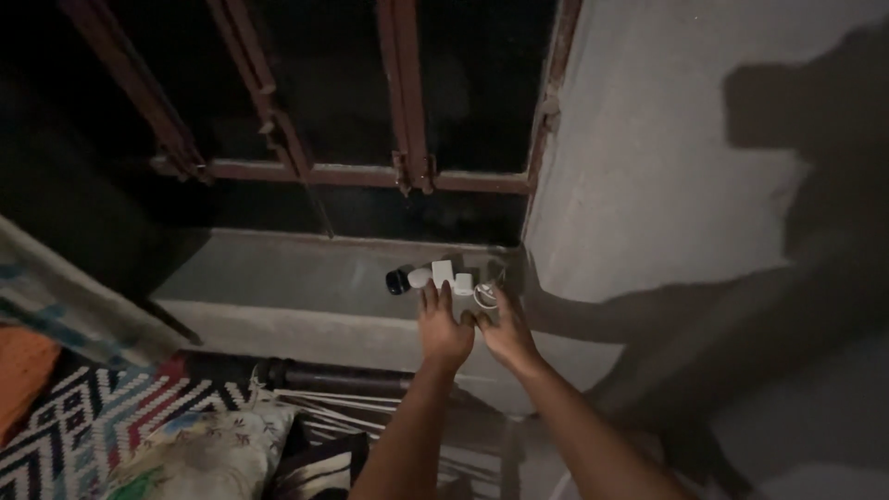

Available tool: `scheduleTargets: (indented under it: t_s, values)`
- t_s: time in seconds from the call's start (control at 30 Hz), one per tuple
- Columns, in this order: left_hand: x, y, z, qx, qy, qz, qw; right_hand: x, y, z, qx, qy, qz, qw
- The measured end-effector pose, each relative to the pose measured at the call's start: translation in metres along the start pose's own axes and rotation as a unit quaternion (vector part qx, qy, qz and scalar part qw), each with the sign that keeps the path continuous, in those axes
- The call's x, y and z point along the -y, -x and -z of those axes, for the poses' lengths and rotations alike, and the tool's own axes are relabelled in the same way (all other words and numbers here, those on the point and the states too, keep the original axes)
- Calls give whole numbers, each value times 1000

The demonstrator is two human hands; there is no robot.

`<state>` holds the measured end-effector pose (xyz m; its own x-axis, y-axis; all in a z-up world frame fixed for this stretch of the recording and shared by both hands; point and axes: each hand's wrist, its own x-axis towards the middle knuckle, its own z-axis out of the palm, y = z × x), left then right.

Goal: The person unplugs a white charger from a wall socket, coils the cable, and places it on a window sill. The person then picks up a black device from a pink cloth on the floor and manipulates it.

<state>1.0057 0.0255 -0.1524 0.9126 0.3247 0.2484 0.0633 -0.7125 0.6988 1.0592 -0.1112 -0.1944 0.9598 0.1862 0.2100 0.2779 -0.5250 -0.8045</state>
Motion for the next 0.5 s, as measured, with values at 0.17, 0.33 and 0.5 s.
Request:
scheduleTargets:
  t_s: [0.17,0.33,0.5]
  values:
    - [-14,27,51,-16,-138,-48,989,48,24,14,-22,76,116,990]
    - [1,52,98,-6,-159,-8,987,93,45,-4,-3,127,147,981]
    - [47,94,155,-33,-199,27,979,141,88,-47,27,155,209,965]
